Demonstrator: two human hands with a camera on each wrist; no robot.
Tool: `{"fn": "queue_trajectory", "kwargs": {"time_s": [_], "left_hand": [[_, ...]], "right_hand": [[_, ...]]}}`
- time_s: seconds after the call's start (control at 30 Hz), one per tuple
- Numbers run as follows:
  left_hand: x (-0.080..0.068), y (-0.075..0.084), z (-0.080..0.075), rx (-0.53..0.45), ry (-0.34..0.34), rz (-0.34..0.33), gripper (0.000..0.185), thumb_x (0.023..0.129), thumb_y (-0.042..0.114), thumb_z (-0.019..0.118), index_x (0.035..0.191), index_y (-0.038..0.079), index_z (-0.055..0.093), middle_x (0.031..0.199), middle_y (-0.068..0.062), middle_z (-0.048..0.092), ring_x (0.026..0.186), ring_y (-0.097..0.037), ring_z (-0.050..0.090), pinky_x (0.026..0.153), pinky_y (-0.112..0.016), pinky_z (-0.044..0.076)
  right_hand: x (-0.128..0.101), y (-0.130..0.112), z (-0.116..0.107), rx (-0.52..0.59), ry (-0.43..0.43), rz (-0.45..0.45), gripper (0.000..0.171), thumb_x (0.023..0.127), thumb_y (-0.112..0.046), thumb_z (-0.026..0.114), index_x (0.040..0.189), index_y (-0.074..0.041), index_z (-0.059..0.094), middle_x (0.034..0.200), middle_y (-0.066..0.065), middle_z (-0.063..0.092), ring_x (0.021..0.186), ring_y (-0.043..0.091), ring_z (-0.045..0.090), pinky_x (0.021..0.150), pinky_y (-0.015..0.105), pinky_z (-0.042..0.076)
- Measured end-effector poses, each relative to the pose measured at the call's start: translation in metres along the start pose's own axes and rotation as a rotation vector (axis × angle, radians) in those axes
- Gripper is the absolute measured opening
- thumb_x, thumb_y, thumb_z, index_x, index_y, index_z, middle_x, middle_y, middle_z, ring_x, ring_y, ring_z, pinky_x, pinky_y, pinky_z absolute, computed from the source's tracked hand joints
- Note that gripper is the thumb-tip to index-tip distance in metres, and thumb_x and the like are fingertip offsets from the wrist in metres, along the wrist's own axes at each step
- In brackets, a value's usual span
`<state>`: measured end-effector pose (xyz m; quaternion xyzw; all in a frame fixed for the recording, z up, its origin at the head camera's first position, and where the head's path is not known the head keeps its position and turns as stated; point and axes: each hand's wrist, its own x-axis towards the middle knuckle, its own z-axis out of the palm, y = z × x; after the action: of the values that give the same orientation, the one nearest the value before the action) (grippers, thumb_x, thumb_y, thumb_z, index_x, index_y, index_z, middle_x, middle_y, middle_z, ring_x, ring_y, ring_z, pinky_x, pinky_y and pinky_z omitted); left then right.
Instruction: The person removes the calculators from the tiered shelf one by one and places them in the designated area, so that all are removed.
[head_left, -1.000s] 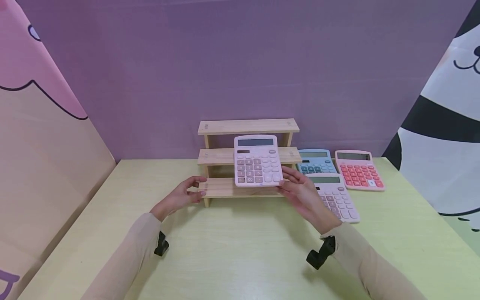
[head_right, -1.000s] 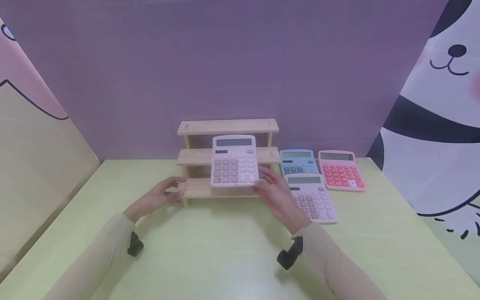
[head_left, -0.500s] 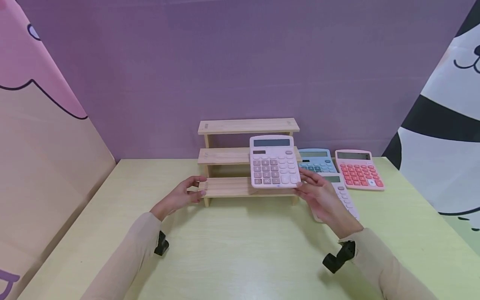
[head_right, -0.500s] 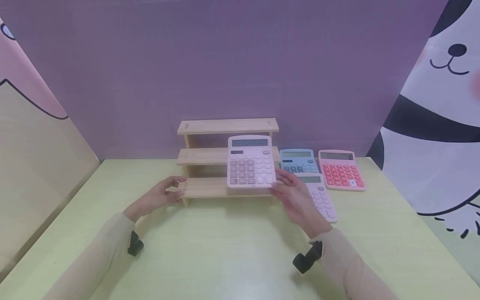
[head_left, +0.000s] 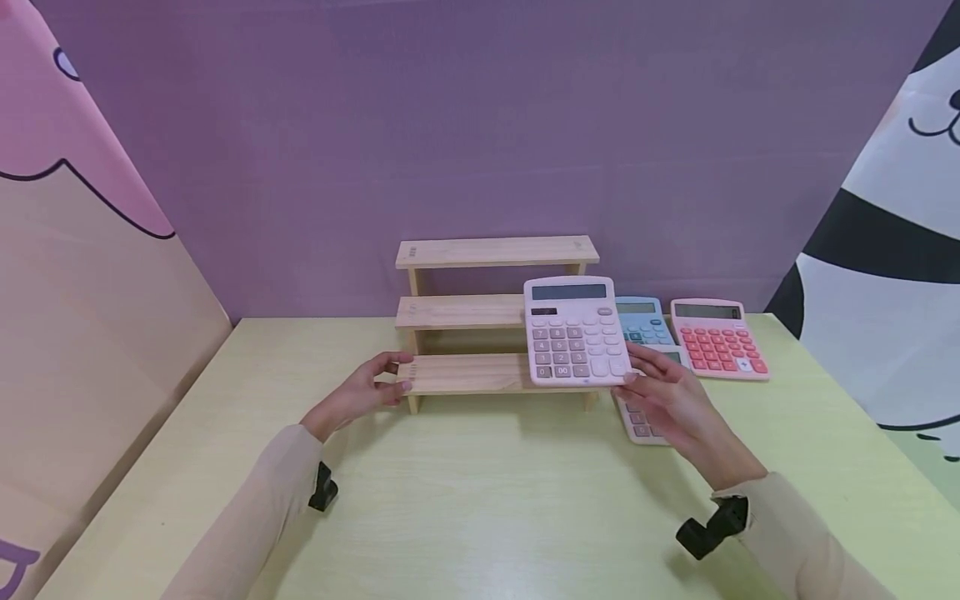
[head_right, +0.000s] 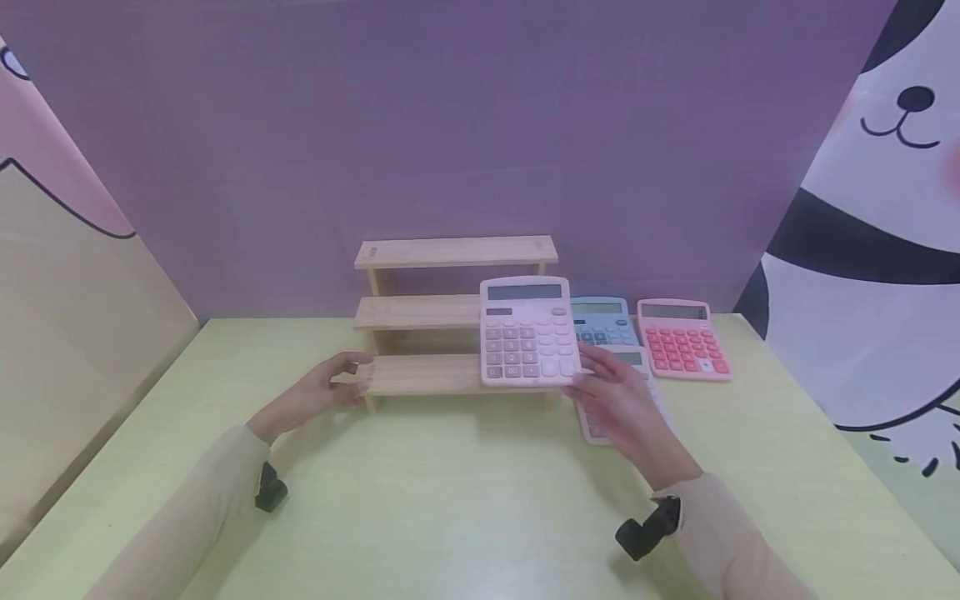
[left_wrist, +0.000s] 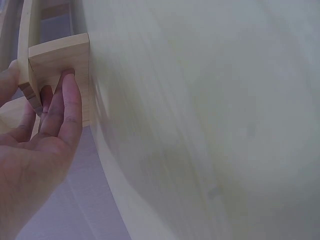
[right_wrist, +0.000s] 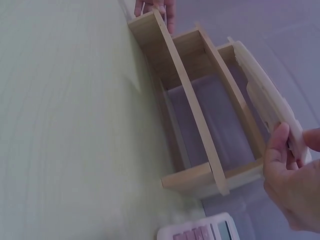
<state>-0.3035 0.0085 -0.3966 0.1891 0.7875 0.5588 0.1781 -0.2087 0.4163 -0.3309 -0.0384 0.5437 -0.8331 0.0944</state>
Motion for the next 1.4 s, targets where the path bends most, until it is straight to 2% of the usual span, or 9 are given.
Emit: {"fn": "queue_trajectory", "kwargs": {"time_s": [0.13,0.27,0.4,0.6,0.73,1.1,1.4], "left_hand": [[0.0,0.0,0.0,0.006,-0.004,0.006,0.05,0.091,0.015,0.056,0.135,0.006,0.034,0.116,-0.017,0.039,0.094,-0.024,0.056,0.085,-0.036,0.052],[0.0,0.002,0.001,0.0,0.008,-0.022,0.049,0.091,0.014,0.056,0.135,0.009,0.035,0.117,-0.015,0.039,0.093,-0.023,0.057,0.084,-0.034,0.052],[0.0,0.002,0.002,-0.009,0.017,-0.047,0.048,0.091,0.013,0.056,0.135,0.011,0.036,0.118,-0.013,0.038,0.094,-0.022,0.058,0.084,-0.033,0.052],[0.001,0.0,0.002,-0.01,0.011,-0.031,0.048,0.091,0.015,0.056,0.135,0.011,0.036,0.119,-0.014,0.038,0.094,-0.023,0.058,0.084,-0.033,0.052],[0.0,0.0,0.001,-0.008,0.009,-0.022,0.048,0.091,0.016,0.056,0.135,0.011,0.036,0.119,-0.014,0.038,0.095,-0.027,0.059,0.084,-0.034,0.052],[0.001,-0.002,0.0,-0.005,0.007,-0.017,0.049,0.091,0.016,0.057,0.135,0.011,0.036,0.119,-0.014,0.038,0.093,-0.025,0.058,0.084,-0.034,0.052],[-0.015,-0.001,-0.02,0.005,0.023,-0.017,0.049,0.091,0.016,0.056,0.135,0.011,0.036,0.118,-0.014,0.038,0.093,-0.026,0.057,0.083,-0.033,0.052]], "right_hand": [[-0.007,-0.003,-0.008,0.028,-0.026,-0.005,0.046,0.093,0.005,0.043,0.134,-0.007,0.028,0.117,-0.001,0.052,0.096,0.012,0.059,0.086,0.023,0.051],[-0.013,-0.006,-0.016,0.064,-0.05,-0.008,0.04,0.093,0.006,0.041,0.13,-0.01,0.036,0.119,-0.001,0.053,0.099,0.013,0.059,0.088,0.025,0.051],[-0.018,-0.008,-0.024,0.098,-0.07,-0.02,0.038,0.094,0.006,0.039,0.127,-0.013,0.043,0.119,-0.002,0.056,0.102,0.014,0.059,0.089,0.026,0.051],[-0.027,-0.01,-0.04,0.124,-0.102,-0.061,0.039,0.094,0.008,0.034,0.124,-0.013,0.05,0.118,-0.001,0.058,0.102,0.016,0.06,0.088,0.027,0.051],[-0.032,-0.012,-0.05,0.142,-0.122,-0.073,0.042,0.094,0.009,0.032,0.124,-0.012,0.052,0.118,0.0,0.058,0.102,0.017,0.06,0.088,0.028,0.051],[-0.043,-0.015,-0.079,0.187,-0.18,-0.099,0.046,0.094,0.012,0.026,0.126,-0.009,0.052,0.119,0.003,0.058,0.104,0.019,0.06,0.09,0.032,0.05],[-0.041,-0.014,-0.084,0.183,-0.222,-0.103,0.048,0.094,0.013,0.024,0.127,-0.008,0.052,0.121,0.004,0.059,0.104,0.022,0.06,0.089,0.033,0.051]]}}
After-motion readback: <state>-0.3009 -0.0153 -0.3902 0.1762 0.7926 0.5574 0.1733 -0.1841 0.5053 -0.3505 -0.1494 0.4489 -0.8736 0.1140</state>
